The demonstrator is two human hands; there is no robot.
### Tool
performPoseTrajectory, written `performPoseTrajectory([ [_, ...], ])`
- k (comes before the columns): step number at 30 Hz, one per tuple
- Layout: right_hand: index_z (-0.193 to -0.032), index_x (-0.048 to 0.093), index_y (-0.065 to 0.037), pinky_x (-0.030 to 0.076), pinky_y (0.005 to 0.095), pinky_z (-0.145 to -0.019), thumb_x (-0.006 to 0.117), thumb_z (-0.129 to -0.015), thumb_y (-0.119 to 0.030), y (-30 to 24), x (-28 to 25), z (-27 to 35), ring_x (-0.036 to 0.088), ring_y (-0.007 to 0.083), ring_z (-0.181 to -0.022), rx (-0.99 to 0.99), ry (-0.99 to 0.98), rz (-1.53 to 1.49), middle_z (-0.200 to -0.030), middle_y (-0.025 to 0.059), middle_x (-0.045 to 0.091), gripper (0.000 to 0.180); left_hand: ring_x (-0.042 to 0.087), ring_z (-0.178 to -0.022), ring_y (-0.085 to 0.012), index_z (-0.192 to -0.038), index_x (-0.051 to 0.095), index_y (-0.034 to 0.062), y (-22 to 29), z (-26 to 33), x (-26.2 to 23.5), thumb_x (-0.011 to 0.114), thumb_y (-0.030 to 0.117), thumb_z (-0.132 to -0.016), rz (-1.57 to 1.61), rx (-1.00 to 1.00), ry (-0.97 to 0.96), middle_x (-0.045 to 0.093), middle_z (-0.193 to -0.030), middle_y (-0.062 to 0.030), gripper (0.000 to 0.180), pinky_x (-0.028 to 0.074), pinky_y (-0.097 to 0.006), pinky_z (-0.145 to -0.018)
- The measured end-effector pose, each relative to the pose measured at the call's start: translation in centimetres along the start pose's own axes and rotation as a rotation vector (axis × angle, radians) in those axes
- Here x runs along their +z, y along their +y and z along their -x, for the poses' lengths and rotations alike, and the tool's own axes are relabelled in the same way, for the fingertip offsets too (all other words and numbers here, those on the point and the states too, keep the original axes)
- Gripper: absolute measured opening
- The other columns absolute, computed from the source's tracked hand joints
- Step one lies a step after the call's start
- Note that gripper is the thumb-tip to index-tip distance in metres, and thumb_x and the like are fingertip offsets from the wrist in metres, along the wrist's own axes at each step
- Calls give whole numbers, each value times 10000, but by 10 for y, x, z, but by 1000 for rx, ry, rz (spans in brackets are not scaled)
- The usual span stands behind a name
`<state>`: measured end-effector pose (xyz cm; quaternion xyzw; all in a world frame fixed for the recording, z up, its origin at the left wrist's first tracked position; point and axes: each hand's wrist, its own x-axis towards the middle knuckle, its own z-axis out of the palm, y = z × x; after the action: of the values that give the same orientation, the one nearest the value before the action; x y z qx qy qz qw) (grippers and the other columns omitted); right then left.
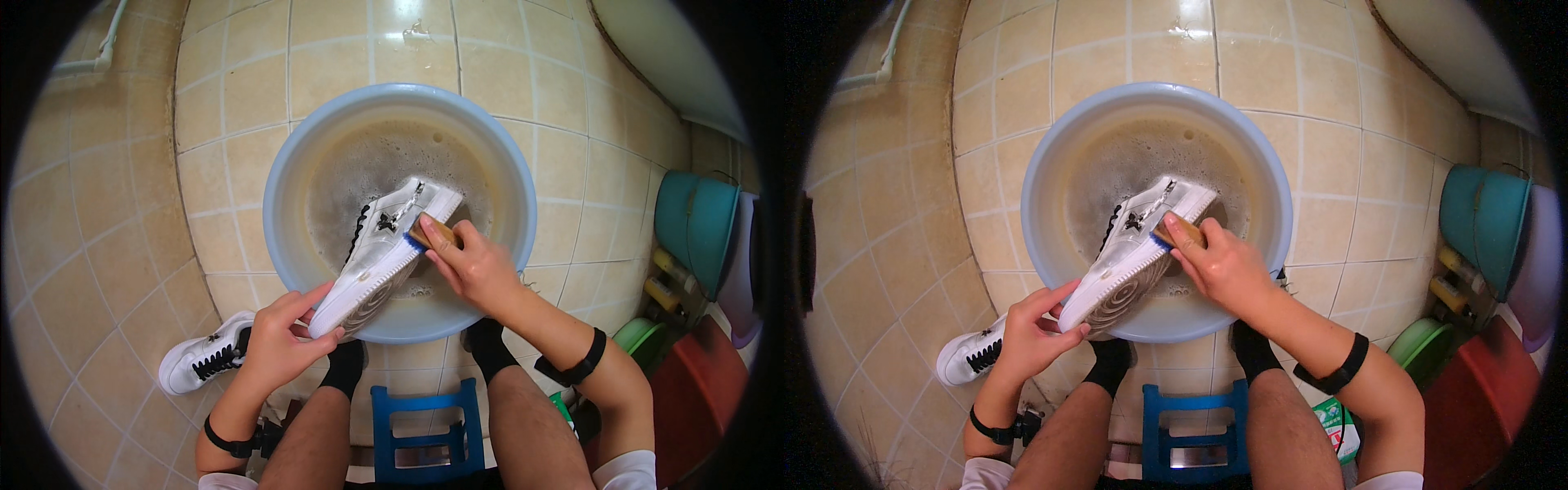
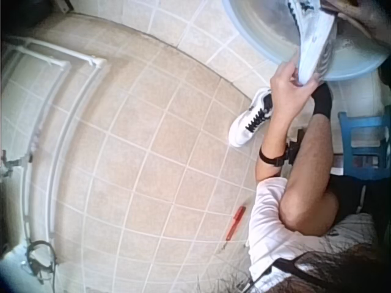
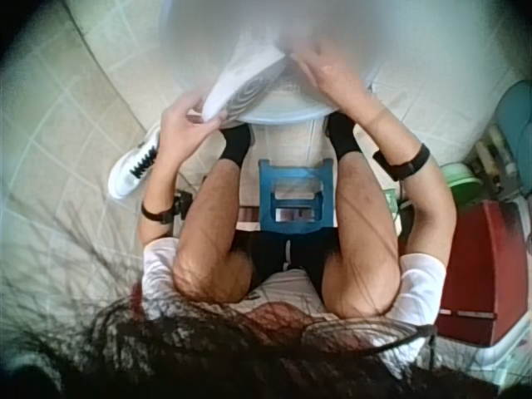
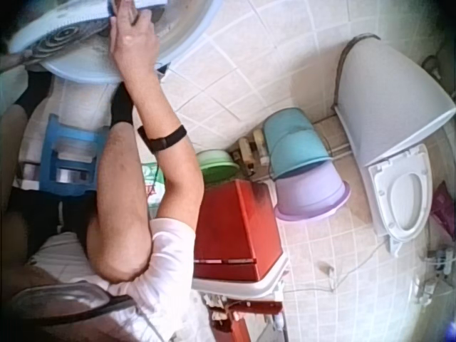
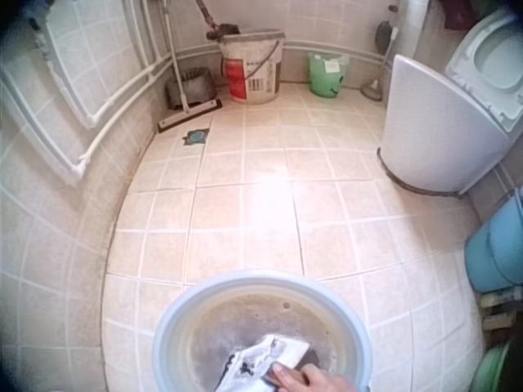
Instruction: The person scrubs a white sneaker with a wooden-handled brush inside a blue plastic basin filled with soapy water.
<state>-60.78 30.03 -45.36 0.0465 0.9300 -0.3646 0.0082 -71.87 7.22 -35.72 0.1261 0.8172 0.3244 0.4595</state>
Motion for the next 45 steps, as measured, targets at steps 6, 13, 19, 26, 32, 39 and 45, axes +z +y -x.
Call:
performPoseTrajectory([
  [6, -1315, 462, -157, 444, 353, -435, 648, -799, -187, -44, -1, 7, 534, 251, -547, 41, -69, -58, -769, 100, 458, 550, 503, -694, -61, -1186, 584, 50, -8, 9, -3, 739, 49, -659, 5, -13, -14, 542, -768, -17, 549, 510, -209, -569],
  [13, -1318, 469, -168, 417, 314, -409, 673, -773, -191, -61, 3, 2, 481, 201, -534, -161, -108, -116, -727, 67, 433, 583, 480, -688, -49, -1174, 592, 35, -15, 21, -14, 739, 45, -662, 164, -123, 25, 528, -766, -2, 533, 442, -168, -550],
  [19, -1304, 480, -166, 433, 336, -426, 671, -777, -187, -11, 2, 4, 516, 226, -548, -67, -96, -19, -746, 85, 445, 561, 510, -668, -68, -1181, 591, 61, -12, 12, -7, 741, 68, -671, 95, -73, 66, 547, -742, -25, 531, 493, -198, -564],
  [26, -1319, 462, -161, 448, 337, -443, 662, -782, -164, -33, 3, 9, 494, 228, -531, -15, -238, -196, -761, 84, 452, 573, 529, -634, -88, -1182, 588, 60, -26, 12, -1, 741, 69, -672, 53, -47, 33, 543, -737, -47, 532, 503, -218, -570],
  [32, -1301, 483, -179, 450, 341, -442, 669, -778, -173, -7, 5, 5, 515, 229, -535, -86, -148, -18, -760, 82, 456, 555, 541, -648, -102, -1182, 587, 59, -31, 15, -1, 742, 72, -672, 61, -38, 30, 539, -740, -51, 533, 505, -228, -580],
  [39, -1293, 495, -168, 449, 349, -456, 646, -802, -201, -28, 1, 8, 532, 249, -546, 12, -219, -36, -758, 90, 465, 515, 555, -662, -132, -1185, 582, 55, -26, 16, -5, 748, 81, -658, -33, 24, -7, 535, -743, -72, 553, 511, -244, -594],
  [45, -1294, 496, -180, 461, 334, -505, 636, -816, -196, -24, 0, 3, 514, 238, -589, -62, -252, -152, -757, 92, 461, 498, 565, -696, -172, -1203, 555, 47, -20, 11, -8, 747, 96, -653, -67, 64, -80, 535, -797, -86, 585, 514, -274, -633],
])
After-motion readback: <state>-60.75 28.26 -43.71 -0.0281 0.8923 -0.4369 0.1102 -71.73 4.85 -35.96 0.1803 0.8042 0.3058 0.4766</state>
